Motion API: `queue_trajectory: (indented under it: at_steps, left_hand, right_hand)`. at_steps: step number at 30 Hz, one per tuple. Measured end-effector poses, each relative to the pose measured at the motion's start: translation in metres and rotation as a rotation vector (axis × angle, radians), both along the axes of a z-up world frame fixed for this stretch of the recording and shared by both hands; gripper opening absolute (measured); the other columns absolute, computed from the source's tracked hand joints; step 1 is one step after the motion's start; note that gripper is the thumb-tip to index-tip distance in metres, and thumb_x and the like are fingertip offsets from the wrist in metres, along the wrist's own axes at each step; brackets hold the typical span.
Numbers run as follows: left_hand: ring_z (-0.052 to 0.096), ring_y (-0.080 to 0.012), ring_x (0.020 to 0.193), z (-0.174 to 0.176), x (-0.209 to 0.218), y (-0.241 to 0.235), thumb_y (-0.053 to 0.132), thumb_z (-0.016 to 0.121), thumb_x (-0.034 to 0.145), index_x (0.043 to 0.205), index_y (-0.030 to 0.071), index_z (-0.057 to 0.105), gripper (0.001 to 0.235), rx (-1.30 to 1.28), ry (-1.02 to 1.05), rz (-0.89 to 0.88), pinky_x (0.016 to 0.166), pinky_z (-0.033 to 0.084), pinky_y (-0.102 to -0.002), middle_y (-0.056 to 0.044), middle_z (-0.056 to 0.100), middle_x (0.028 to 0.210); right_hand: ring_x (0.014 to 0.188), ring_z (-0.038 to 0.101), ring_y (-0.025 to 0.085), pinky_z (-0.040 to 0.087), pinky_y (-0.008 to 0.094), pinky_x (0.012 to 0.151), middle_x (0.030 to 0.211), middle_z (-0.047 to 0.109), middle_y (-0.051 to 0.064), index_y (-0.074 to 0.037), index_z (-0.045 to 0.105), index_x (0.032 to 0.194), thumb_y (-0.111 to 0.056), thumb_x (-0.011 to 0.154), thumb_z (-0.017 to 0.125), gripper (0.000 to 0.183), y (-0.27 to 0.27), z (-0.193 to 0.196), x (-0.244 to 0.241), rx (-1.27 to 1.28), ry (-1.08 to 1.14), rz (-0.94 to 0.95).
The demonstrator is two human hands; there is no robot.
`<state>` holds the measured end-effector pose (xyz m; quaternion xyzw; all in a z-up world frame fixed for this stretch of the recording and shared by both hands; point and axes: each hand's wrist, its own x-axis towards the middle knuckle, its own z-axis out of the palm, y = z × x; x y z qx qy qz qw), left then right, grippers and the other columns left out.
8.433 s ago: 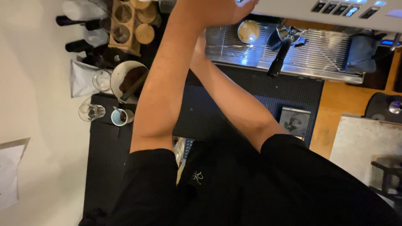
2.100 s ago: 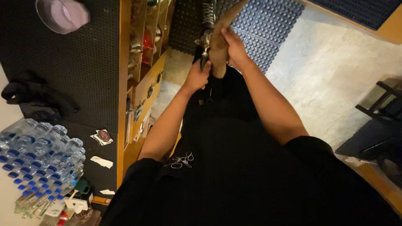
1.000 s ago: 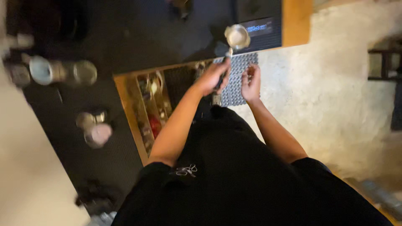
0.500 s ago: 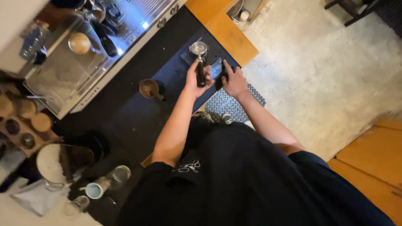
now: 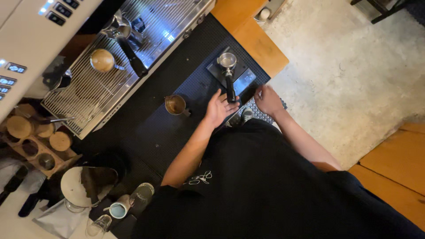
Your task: The person prepares espresso by grinding coffee beans into a portafilter, weighing the dose on a digital scale, tamping the grounds, and using a commercial espresso machine to brew the coffee.
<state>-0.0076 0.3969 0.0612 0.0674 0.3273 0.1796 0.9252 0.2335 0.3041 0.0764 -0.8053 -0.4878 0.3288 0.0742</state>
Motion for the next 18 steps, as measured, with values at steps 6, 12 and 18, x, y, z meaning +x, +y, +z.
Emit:
queue_trajectory:
  at_steps: [6, 12, 18]
  left_hand:
    - [0.069, -0.0360, 0.110, 0.010, 0.021, 0.015, 0.058, 0.054, 0.097, 0.124, 0.004, 0.061, 0.060, -0.028, -0.010, 0.015, 0.102, 0.052, -0.052, -0.019, 0.069, 0.123]
    - [0.071, -0.0381, 0.107, 0.026, 0.036, 0.023, 0.060, 0.055, 0.095, 0.129, 0.003, 0.057, 0.066, -0.053, -0.011, -0.003, 0.092, 0.057, -0.053, -0.020, 0.070, 0.123]
    - [0.072, -0.0372, 0.105, 0.038, 0.045, 0.021, 0.067, 0.053, 0.093, 0.133, -0.001, 0.056, 0.079, -0.009, 0.036, 0.023, 0.087, 0.061, -0.051, -0.021, 0.069, 0.125]
  right_hand:
    - [0.125, 0.063, 0.036, 0.047, 0.054, 0.104, 0.132, 0.068, 0.017, -0.010, 0.072, 0.122, -0.042, 0.094, 0.054, 0.046, -0.001, -0.090, -0.003, -0.621, 0.066, 0.806]
    - [0.135, 0.044, 0.040, 0.036, 0.053, 0.109, 0.147, 0.048, 0.020, -0.013, 0.051, 0.146, -0.047, 0.093, 0.059, 0.064, 0.002, -0.145, -0.076, -0.338, 0.228, 1.120]
    - [0.124, 0.058, 0.036, 0.046, 0.048, 0.103, 0.135, 0.061, 0.020, -0.011, 0.061, 0.137, -0.051, 0.092, 0.060, 0.060, -0.006, -0.188, -0.174, -0.416, 0.560, 0.816]
